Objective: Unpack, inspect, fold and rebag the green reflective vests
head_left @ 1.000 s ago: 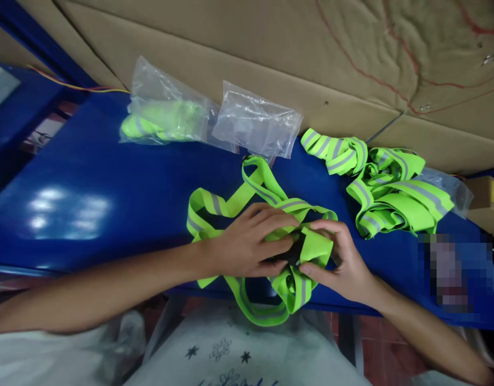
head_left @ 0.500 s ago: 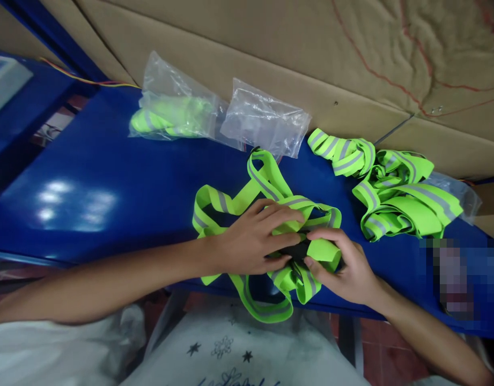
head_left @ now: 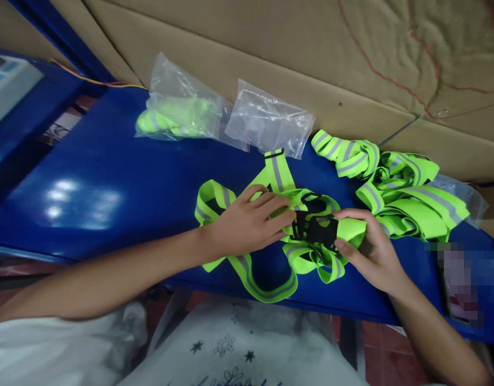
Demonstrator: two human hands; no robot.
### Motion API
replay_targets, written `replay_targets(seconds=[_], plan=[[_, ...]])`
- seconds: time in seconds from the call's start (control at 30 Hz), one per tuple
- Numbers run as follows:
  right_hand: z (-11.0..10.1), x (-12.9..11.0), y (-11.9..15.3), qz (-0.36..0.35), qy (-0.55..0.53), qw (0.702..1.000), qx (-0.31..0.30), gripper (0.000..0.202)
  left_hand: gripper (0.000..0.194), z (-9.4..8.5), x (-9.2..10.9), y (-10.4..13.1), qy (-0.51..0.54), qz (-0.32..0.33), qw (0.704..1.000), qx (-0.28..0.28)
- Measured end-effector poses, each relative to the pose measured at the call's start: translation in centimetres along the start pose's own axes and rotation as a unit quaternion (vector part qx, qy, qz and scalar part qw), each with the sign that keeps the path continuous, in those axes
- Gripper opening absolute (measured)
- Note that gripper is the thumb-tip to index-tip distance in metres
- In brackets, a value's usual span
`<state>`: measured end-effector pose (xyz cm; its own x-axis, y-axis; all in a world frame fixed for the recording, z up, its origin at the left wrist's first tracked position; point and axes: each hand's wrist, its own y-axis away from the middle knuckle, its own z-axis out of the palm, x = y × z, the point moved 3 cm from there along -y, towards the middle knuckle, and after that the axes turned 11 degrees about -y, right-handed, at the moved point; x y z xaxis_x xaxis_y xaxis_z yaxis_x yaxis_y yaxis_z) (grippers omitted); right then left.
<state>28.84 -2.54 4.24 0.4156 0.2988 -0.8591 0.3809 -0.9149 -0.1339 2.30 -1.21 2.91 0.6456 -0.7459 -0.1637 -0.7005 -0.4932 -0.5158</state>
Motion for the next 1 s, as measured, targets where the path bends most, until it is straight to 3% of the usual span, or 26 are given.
replay_targets(seconds=[0.17,0.37,0.53,0.63,0.83,0.9,1.0], plan=[[0.6,-0.3,-0.2,-0.072,0.095,0.991,-0.052,0.046,0.011,0.0,-0.3,0.0,-0.012,-0.037,0.999,0.017],[2.1,-0.2,0.1,-0.114,0.184,0.964,-0.152,0.054,0.008,0.1,0.2,0.1,-0.003,-0.022,1.0,0.021],[3.0,-0.4,0.1,-0.113,0.155,0.97,-0.15,0.058,0.01,-0.6,0.6,0.1,0.0,-0.001,0.999,0.048],[3.3,-0.7,-0.1,-0.101,0.129,0.977,-0.134,0.05,0.014,-0.9,0.5,0.1,0.018,0.014,0.996,0.082],[1.8,-0.8,-0.3,-0.094,0.12,0.982,-0.114,0.051,0.016,-1.3,-1.0,-0.3,0.059,0.015,0.992,0.109],[0.7,-0.2,-0.2,-0.075,0.114,0.985,-0.101,0.05,0.017,-1.5,-1.9,-0.5,0.094,-0.015,0.988,0.123],[-1.6,0.7,0.0,-0.042,0.046,0.996,-0.06,0.048,0.028,-2.0,-3.6,-0.6,0.183,-0.121,0.964,0.148]])
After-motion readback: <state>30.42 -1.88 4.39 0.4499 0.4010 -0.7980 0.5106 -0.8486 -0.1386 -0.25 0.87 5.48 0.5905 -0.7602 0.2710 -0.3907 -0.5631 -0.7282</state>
